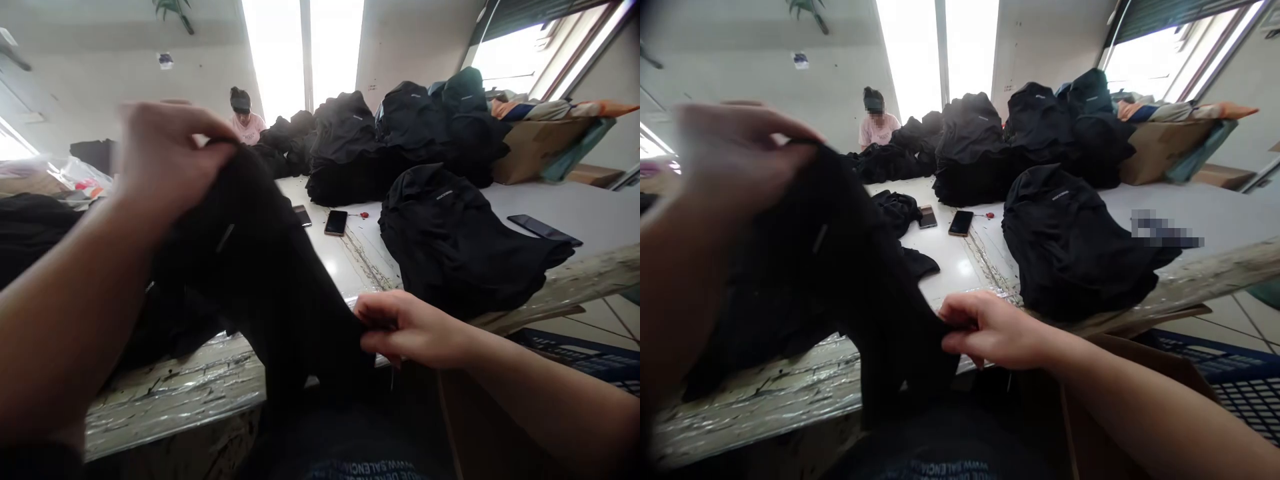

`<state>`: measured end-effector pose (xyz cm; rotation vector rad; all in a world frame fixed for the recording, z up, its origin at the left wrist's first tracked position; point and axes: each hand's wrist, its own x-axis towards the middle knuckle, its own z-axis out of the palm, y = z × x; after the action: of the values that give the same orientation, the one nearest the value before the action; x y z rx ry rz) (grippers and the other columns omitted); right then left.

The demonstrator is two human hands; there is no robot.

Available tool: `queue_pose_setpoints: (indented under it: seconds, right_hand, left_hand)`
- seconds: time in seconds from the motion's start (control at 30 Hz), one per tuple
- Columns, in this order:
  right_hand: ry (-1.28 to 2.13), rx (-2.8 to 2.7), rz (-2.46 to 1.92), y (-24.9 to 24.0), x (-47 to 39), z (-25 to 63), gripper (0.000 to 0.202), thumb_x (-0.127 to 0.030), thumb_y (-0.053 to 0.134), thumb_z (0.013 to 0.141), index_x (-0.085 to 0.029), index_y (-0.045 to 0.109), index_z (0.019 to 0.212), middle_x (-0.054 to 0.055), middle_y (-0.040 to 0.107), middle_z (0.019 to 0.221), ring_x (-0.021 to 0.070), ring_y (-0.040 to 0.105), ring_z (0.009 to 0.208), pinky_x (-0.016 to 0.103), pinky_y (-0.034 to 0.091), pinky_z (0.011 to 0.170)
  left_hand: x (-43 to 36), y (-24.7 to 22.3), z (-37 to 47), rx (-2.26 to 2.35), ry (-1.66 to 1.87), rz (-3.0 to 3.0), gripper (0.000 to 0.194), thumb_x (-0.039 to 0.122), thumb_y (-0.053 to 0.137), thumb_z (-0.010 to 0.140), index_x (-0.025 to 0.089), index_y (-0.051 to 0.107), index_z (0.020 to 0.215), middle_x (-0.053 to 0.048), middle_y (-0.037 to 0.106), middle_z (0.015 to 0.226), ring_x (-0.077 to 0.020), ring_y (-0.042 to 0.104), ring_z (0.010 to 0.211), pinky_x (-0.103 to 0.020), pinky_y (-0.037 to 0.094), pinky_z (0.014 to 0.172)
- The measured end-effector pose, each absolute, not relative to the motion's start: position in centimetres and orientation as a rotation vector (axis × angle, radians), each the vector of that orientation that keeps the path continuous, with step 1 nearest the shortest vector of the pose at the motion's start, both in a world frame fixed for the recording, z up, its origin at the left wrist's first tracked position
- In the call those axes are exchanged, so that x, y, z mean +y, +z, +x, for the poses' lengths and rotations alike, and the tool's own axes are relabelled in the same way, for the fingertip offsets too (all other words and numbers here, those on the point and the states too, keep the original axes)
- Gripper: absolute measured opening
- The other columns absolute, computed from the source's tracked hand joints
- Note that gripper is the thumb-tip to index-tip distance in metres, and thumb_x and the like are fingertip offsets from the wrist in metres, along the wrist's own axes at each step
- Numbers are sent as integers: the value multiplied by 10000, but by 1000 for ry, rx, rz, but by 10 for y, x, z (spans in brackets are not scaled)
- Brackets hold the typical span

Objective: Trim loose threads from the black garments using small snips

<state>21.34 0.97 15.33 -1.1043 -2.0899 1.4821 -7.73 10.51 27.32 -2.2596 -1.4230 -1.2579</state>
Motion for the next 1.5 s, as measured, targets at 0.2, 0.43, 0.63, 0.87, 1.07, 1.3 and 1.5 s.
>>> queue_pose_setpoints:
  seconds: [0.2,0.43,0.63,0.87,1.07,1.3,1.5]
  right_hand:
    - [868,-2050,-1583,49,32,234,84,-258,544,777,-190,551,826,-20,585,611,141,568,551,249,423,547]
    - [684,-2137,-1624,15,22,274,88,-248,562,793,-182,596,840,48,638,855,193,581,770,305,430,708]
    - [608,-2292,-1544,9,30,241,229,-184,603,783,-169,610,1011,72,620,960,202,596,866,314,460,774]
    - [547,-2373,-1430,10,31,244,285,-163,600,777,-180,594,1061,107,581,1117,231,597,966,346,491,815]
    - [493,-2618,-1057,1,6,249,527,-174,704,700,-244,558,1202,90,552,1279,287,527,1155,426,479,921]
    - [622,-2301,-1220,0,11,263,146,-196,502,853,-206,645,876,50,681,817,190,638,735,307,504,678]
    - [651,-2280,-1332,0,22,265,129,-284,536,844,-206,636,821,44,676,764,197,620,682,311,477,640]
  left_hand:
    - [139,179,-17,-1214,-803,-2595,385,230,535,837,87,583,1192,-112,549,1248,-248,507,1160,-370,402,957]
    - [38,56,-103,-1564,-371,-2934,328,373,509,875,185,608,1125,-111,566,1225,-244,551,1099,-375,458,943]
    - [-10,8,-140,-1807,-425,-2818,349,360,506,870,204,586,1172,-134,553,1248,-280,528,1146,-422,445,956]
    - [-57,5,-131,-1552,-635,-2857,455,262,584,835,252,478,1277,-120,529,1282,-303,473,1209,-467,416,993]
    - [-80,-17,-124,-1606,-822,-2917,340,132,501,843,225,598,1154,-109,584,1260,-294,456,1250,-487,391,1029]
    - [-58,7,-110,-3102,-1937,-1999,287,425,637,784,177,658,926,-50,715,842,-224,663,757,-319,529,672]
    - [-47,11,-100,-3317,-2363,-1649,413,446,746,668,156,673,953,-61,725,830,-198,663,684,-277,506,605]
